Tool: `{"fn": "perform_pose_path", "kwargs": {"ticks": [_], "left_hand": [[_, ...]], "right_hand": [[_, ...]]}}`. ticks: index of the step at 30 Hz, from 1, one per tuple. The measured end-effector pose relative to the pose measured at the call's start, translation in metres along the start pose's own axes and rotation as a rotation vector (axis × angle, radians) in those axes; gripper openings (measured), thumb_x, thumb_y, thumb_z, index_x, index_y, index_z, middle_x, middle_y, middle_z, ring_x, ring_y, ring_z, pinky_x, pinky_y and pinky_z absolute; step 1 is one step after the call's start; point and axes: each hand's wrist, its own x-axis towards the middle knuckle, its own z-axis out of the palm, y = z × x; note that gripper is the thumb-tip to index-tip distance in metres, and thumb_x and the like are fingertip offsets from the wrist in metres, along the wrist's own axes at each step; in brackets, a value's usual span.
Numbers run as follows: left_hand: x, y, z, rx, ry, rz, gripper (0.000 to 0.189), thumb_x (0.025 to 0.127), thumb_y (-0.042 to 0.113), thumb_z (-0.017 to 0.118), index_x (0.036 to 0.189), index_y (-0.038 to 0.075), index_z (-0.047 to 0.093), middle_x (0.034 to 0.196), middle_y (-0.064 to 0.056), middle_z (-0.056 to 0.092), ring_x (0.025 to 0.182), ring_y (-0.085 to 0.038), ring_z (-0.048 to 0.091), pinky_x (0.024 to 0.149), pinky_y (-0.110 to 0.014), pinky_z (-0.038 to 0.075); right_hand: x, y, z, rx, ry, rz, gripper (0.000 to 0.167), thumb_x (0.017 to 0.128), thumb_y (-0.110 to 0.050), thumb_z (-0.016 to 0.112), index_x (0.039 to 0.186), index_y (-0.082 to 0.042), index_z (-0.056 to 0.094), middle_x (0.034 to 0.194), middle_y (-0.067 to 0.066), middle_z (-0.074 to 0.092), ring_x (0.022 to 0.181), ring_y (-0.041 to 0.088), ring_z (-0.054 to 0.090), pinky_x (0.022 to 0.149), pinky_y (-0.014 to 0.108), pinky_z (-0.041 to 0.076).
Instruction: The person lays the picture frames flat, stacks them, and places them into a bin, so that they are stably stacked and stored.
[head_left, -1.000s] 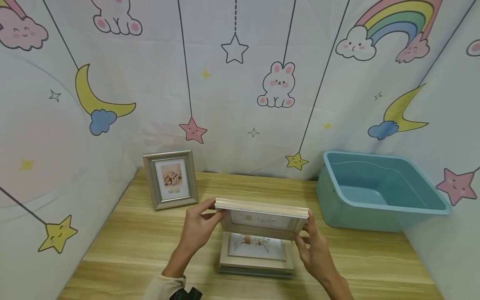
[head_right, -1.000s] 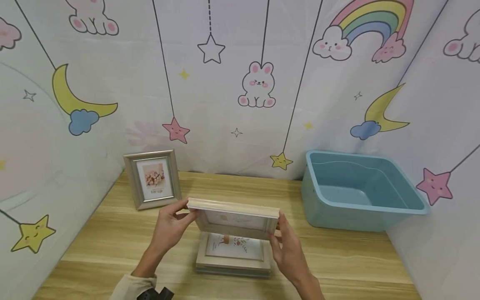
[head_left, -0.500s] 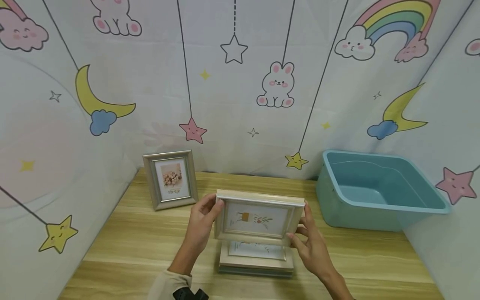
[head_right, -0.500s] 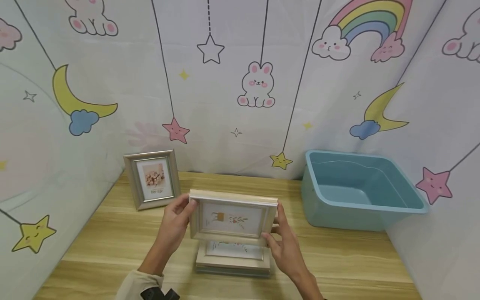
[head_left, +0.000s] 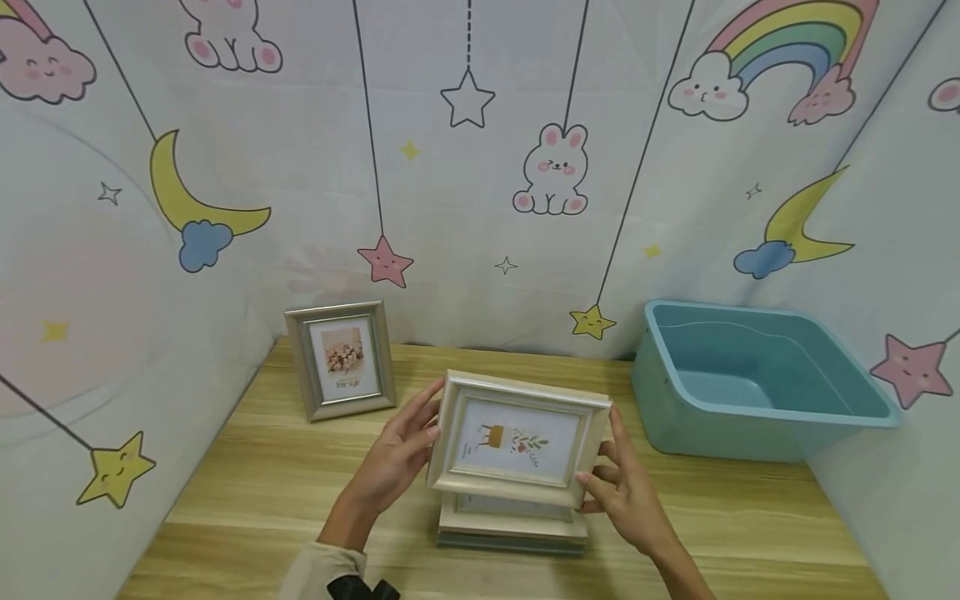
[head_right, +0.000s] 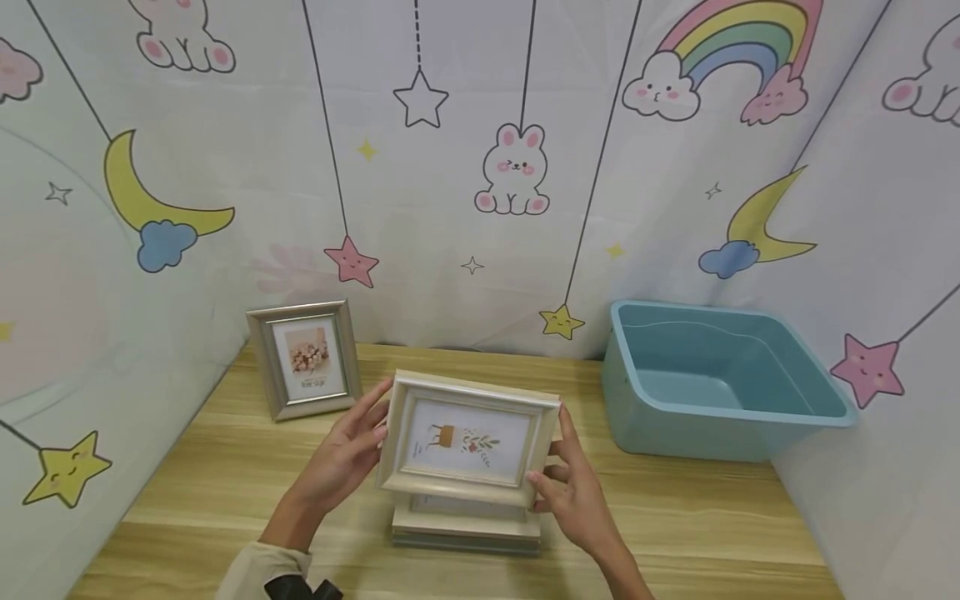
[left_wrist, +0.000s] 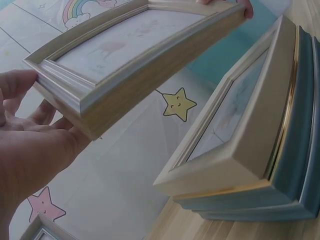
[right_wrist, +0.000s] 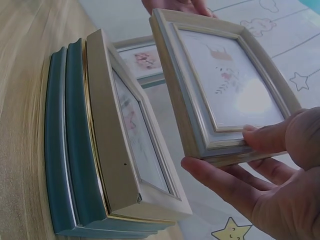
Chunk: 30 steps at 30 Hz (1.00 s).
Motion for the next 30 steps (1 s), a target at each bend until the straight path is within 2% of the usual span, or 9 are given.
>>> {"fn": "perform_pose_path", "kwargs": {"ticks": [1,4,7,9,12,15,18,23,30], "left_hand": [[-0.001,0.000,-0.001,0.034,-0.010,-0.011,0.063,0.106,0.008,0.042,0.162,0.016,0.014,0.160,-0.014,0.029,0.134,-0.013,0.047,0.101,-0.025,0.050],[-0.002,0.001,-0.002,0.108,-0.054,-0.015,0.070,0.104,0.005,0.047,0.162,0.016,0.009,0.165,-0.026,0.011,0.143,-0.031,0.036,0.102,-0.027,0.049],[-0.003,0.000,-0.004,0.142,-0.115,0.005,0.082,0.099,-0.002,0.054,0.162,0.015,0.005,0.164,-0.030,0.004,0.144,-0.050,0.026,0.101,-0.030,0.051],[-0.004,-0.001,-0.005,0.139,-0.158,0.011,0.091,0.094,-0.007,0.059,0.162,0.016,0.002,0.164,-0.031,0.002,0.142,-0.054,0.027,0.099,-0.034,0.052],[-0.005,-0.002,-0.007,0.147,-0.191,-0.014,0.103,0.089,-0.008,0.067,0.162,0.021,0.001,0.163,-0.031,0.000,0.137,-0.045,0.040,0.094,-0.038,0.055],[-0.007,0.000,-0.008,0.178,-0.185,-0.058,0.109,0.085,-0.007,0.072,0.162,0.023,0.001,0.160,-0.034,0.007,0.124,-0.030,0.053,0.087,-0.039,0.059],[-0.008,0.001,-0.008,0.210,-0.169,-0.095,0.112,0.082,-0.007,0.074,0.162,0.020,0.000,0.156,-0.035,0.014,0.111,-0.022,0.059,0.081,-0.039,0.061],[-0.007,-0.001,-0.011,0.235,-0.132,-0.136,0.114,0.078,-0.009,0.076,0.162,0.018,0.004,0.154,-0.034,0.021,0.102,-0.021,0.062,0.081,-0.038,0.060],[-0.004,-0.008,-0.016,0.193,-0.082,-0.209,0.109,0.079,-0.005,0.077,0.162,0.019,0.010,0.155,-0.032,0.027,0.097,-0.022,0.062,0.079,-0.032,0.058]], "right_hand": [[0.000,0.000,-0.001,0.016,-0.008,0.027,0.104,0.092,0.011,0.061,0.161,-0.035,-0.002,0.125,0.031,0.050,0.093,0.014,0.070,0.060,0.041,0.062],[0.000,0.000,-0.003,0.050,-0.048,0.078,0.104,0.093,0.008,0.061,0.160,-0.038,-0.003,0.133,0.036,0.044,0.097,0.026,0.070,0.060,0.043,0.062],[0.000,0.002,-0.006,0.081,-0.099,0.100,0.104,0.093,0.004,0.063,0.159,-0.038,-0.006,0.141,0.043,0.033,0.100,0.034,0.068,0.060,0.046,0.062],[-0.001,0.003,-0.009,0.101,-0.135,0.110,0.105,0.094,0.001,0.063,0.160,-0.036,-0.009,0.144,0.046,0.028,0.100,0.034,0.068,0.061,0.047,0.062],[-0.001,0.004,-0.013,0.135,-0.187,0.130,0.105,0.095,0.000,0.063,0.159,-0.034,-0.013,0.137,0.044,0.033,0.097,0.031,0.069,0.062,0.051,0.061],[-0.001,0.005,-0.017,0.151,-0.225,0.153,0.104,0.095,-0.002,0.063,0.159,-0.033,-0.013,0.132,0.040,0.035,0.094,0.028,0.068,0.062,0.053,0.061],[-0.002,0.006,-0.019,0.149,-0.246,0.169,0.103,0.095,-0.004,0.064,0.160,-0.034,-0.011,0.139,0.042,0.028,0.101,0.031,0.065,0.062,0.054,0.060],[-0.001,0.008,-0.022,0.147,-0.270,0.199,0.102,0.096,-0.007,0.065,0.160,-0.033,-0.009,0.144,0.044,0.021,0.110,0.034,0.062,0.062,0.054,0.060],[0.007,0.009,-0.026,0.162,-0.294,0.272,0.100,0.094,-0.007,0.067,0.161,-0.035,-0.002,0.110,0.020,0.045,0.088,0.029,0.068,0.065,0.063,0.057]]}}
